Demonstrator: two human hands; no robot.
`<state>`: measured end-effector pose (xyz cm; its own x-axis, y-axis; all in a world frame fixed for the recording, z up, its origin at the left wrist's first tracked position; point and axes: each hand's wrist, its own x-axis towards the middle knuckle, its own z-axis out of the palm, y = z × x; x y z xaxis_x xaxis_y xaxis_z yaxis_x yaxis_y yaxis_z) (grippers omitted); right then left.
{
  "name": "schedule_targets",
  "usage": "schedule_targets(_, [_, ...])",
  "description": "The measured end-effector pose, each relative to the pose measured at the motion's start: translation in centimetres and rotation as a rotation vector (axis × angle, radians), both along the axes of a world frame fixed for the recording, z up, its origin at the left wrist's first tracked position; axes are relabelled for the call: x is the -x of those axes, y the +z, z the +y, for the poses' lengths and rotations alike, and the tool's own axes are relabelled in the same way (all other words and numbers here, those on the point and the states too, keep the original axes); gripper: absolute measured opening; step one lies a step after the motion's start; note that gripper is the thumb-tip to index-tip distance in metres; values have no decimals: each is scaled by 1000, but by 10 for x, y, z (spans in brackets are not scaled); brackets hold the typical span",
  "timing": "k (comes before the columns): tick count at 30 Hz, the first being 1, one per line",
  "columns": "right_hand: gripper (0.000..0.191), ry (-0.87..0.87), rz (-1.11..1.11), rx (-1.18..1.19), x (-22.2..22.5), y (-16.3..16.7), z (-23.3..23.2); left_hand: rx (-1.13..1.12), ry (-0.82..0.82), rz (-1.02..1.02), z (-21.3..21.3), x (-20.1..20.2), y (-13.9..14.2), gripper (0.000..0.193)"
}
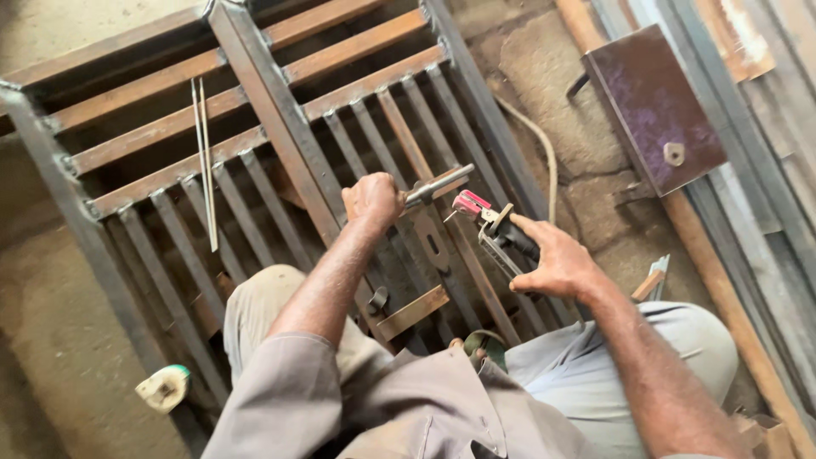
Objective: The person arc-welds a metal bar onto a steel gate frame, producing sparks. They then measure the frame with a tape measure, position a metal bar and a flat metal plate on the frame, and tap and fit the parts by hand while checking alignment.
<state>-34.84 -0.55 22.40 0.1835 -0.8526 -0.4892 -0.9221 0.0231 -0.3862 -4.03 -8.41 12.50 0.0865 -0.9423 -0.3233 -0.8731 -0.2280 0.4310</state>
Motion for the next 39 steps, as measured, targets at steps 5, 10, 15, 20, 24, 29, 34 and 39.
schedule_targets(5, [113,-82,-179,205,9,-16,-3,-69,47,-6,-20,25,-21,26])
schedule_targets(10, [113,-246,-338,188,18,-31,0,-101,125,23,-26,41,-29,23])
schedule_targets(15, [114,-408,-363,139,18,-34,-7,-149,139,12,-30,49,-32,26])
schedule_targets(20, [112,-459,-478,113,17,-37,-8,-176,138,-21,-34,49,-33,26])
schedule_targets(24, [110,-389,-468,151,12,-50,7,-239,110,-99,-35,51,-28,38])
schedule_targets(29, [111,-446,-480,211,-15,-71,34,-247,79,-160,-34,53,-23,41])
schedule_targets(34, [107,-574,-499,257,-31,-76,39,-246,98,-177,-32,55,-22,46])
schedule_targets(39, [104,-819,-710,116,-19,-79,21,-258,77,-194,-29,59,-23,41])
